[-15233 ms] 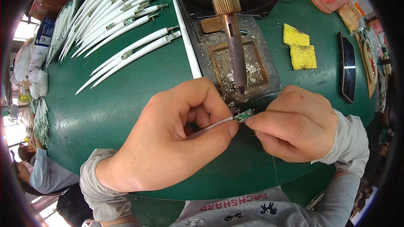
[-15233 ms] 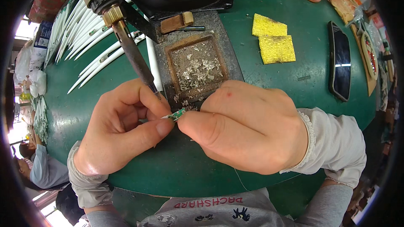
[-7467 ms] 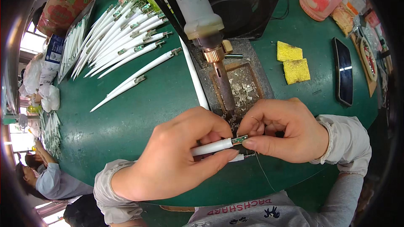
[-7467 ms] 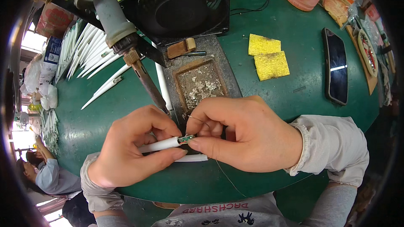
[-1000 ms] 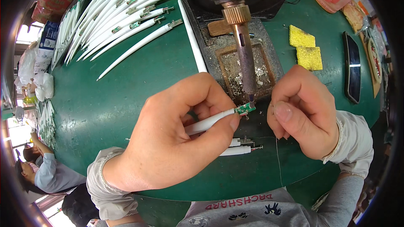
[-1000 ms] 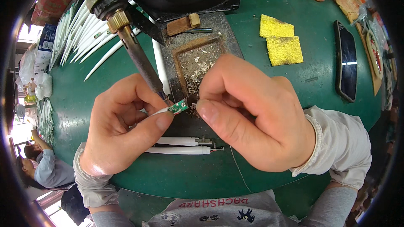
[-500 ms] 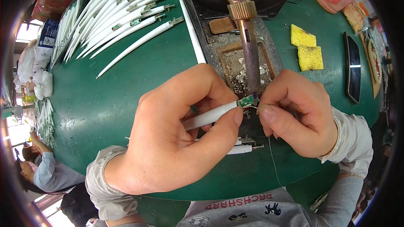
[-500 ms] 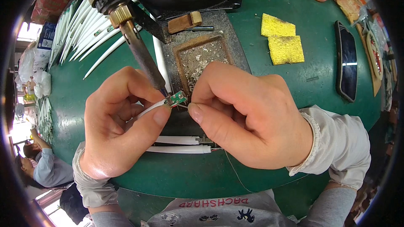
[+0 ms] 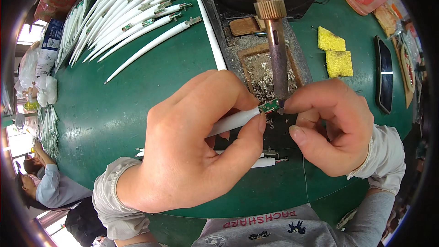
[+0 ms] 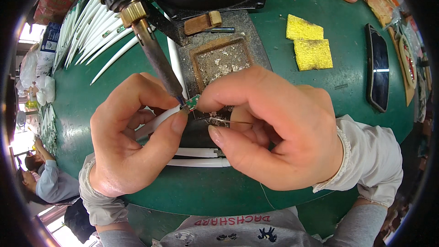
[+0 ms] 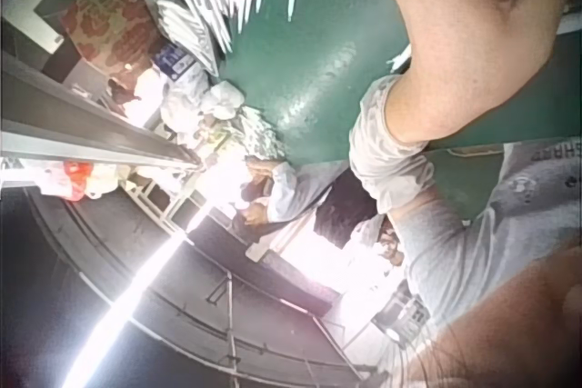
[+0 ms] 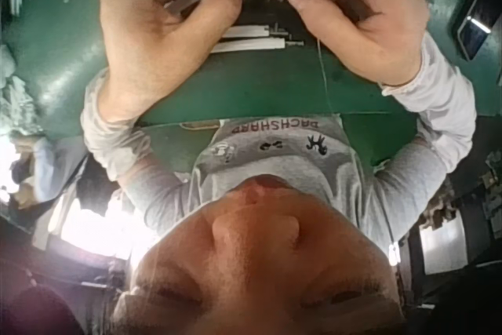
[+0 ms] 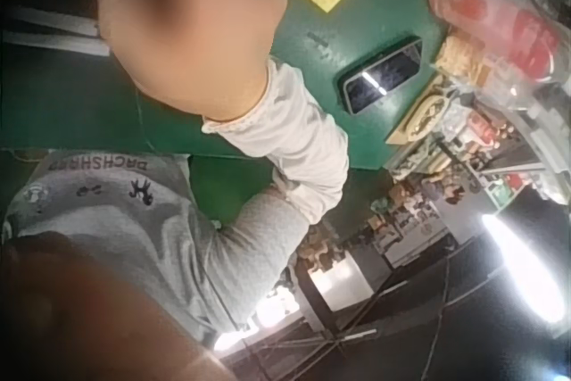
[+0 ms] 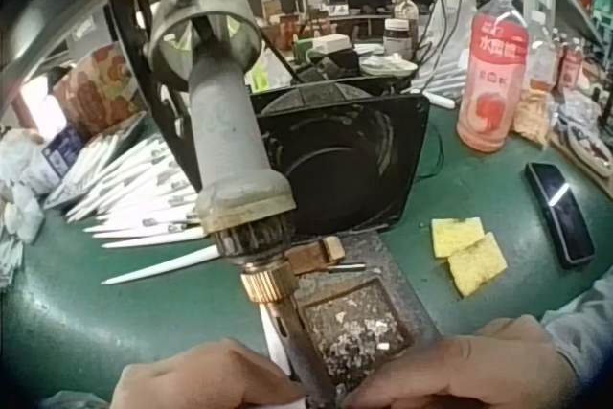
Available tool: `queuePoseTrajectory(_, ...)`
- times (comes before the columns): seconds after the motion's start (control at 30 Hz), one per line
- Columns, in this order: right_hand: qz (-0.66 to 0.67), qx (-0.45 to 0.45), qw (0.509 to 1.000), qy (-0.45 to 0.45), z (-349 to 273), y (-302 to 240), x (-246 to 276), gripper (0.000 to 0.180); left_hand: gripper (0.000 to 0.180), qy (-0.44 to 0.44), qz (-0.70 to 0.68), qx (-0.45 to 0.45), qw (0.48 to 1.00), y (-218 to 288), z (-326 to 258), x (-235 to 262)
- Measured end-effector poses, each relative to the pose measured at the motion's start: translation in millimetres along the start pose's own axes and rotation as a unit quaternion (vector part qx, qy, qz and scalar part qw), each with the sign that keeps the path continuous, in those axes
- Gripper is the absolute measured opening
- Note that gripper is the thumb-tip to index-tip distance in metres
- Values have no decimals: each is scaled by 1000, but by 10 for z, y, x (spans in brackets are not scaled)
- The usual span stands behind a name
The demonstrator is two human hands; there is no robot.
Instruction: The person solders wires onto small PCB boards attached to LED strips using a soldering iron and solder wire, occasionally cleaning the iron with a sponge.
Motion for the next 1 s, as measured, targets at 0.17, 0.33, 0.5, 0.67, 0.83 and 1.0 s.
queuePoseTrajectory(0.17,-57,45,997,30,-25,-54,1,26,10,-4,2,7,1000,-29,2,-5)
queuePoseTrajectory(0.33,-96,93,990,34,-5,-133,-6,25,10,-8,-5,5,1000,-31,2,-21)
queuePoseTrajectory(0.5,-75,135,988,-29,-22,-200,-70,22,11,-1,-11,19,1000,-39,-1,1)
queuePoseTrajectory(0.67,158,-99,982,-10,10,184,-57,20,11,-1,-14,12,1000,-2,7,3)
queuePoseTrajectory(0.83,189,-83,978,-42,72,164,-123,19,11,13,-24,-5,1000,40,2,28)
queuePoseTrajectory(1.0,230,-77,969,-36,91,145,-117,19,11,11,-13,-24,1000,87,1,43)
Point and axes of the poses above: each hand's wrist, its own z-axis towards the middle knuckle, its own x-axis out of the back of the hand, y = z × x, the point moved 9 cm from there along z, towards the middle knuckle, and after that the axes turned 5 degrees about -x, right-handed, at the moved point
